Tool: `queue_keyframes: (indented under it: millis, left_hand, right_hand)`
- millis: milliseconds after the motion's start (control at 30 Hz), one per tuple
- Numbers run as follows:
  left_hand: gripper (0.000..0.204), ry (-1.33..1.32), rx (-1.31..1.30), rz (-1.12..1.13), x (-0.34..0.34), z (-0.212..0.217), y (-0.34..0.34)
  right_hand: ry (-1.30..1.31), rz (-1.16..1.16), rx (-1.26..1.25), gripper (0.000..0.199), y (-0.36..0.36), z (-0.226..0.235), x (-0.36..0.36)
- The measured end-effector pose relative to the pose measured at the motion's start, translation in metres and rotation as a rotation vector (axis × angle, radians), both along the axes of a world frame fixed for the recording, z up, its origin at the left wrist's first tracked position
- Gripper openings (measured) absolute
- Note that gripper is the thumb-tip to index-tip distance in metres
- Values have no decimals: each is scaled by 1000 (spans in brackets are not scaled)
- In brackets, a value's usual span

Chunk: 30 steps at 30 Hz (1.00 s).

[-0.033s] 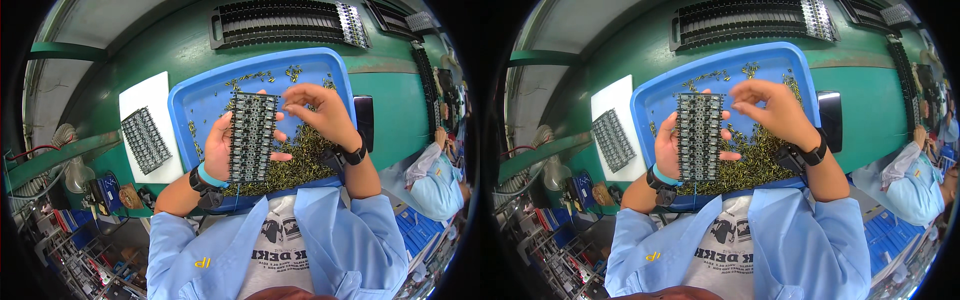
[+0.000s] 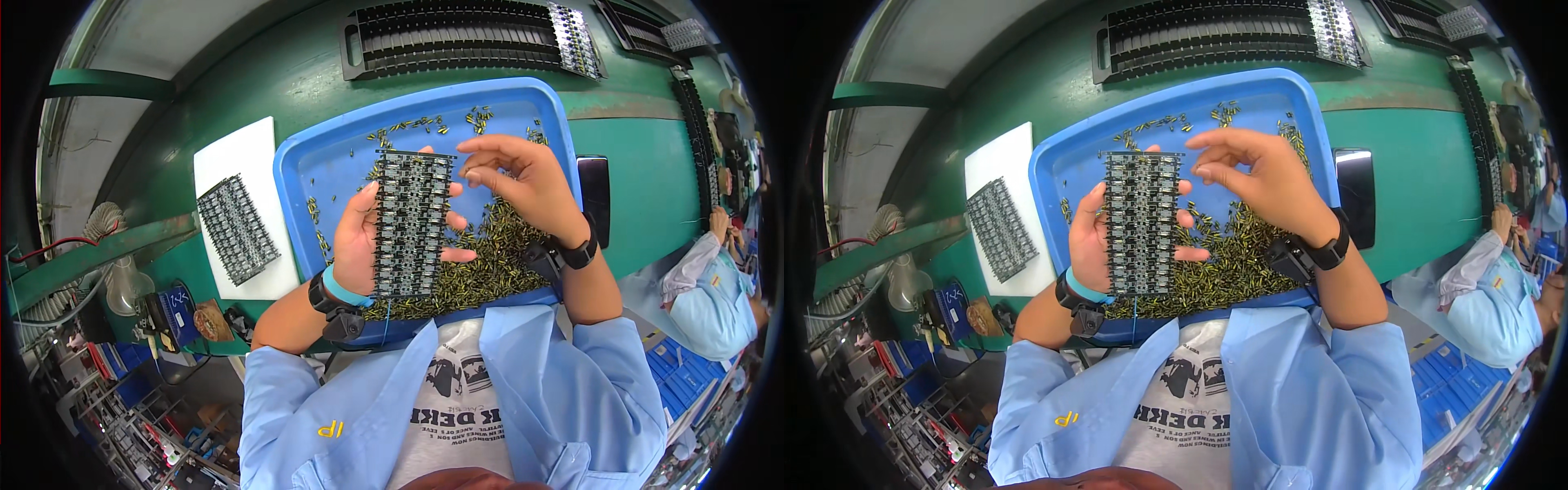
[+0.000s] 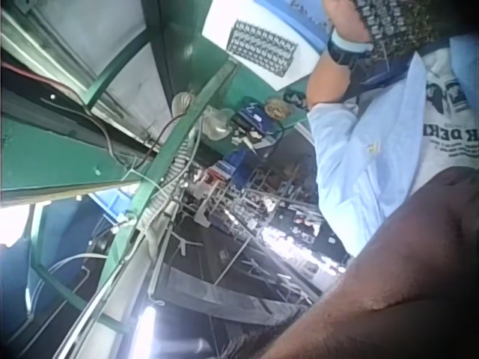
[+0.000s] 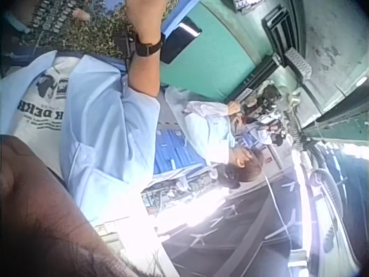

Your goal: The person picks up a circuit board and populates it by hand with small electronic components from a blue tray, placing them one at a time. After filling the board, the person sets it aside on a white pad and picks up another board to repeat the process.

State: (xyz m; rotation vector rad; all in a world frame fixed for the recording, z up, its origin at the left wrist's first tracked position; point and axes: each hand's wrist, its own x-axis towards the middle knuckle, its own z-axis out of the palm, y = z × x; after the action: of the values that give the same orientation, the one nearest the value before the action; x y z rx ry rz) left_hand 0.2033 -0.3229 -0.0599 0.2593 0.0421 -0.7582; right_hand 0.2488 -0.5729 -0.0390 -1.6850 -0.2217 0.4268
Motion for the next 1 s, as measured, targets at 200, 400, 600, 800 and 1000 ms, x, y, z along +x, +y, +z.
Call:
queue_keyframes:
  millis: [200, 400, 600, 800, 1000]
  left_hand:
    - [69, 21, 31, 27, 2, 3, 1]
    - [69, 35, 55, 42, 2, 1, 1]
    - [70, 33, 62, 47, 2, 2, -1]
    - [70, 26, 76, 38, 1, 3, -1]
    - [70, 15, 66, 36, 0, 2, -2]
  right_hand:
    - [-35, -133, 237, 13, 7, -14, 0]
    - [49, -125, 328, 14, 9, -11, -2]
    - [116, -109, 437, 13, 13, -16, -4]
    - [79, -155, 347, 15, 16, -18, -8]
    - [48, -173, 314, 15, 20, -18, -10]
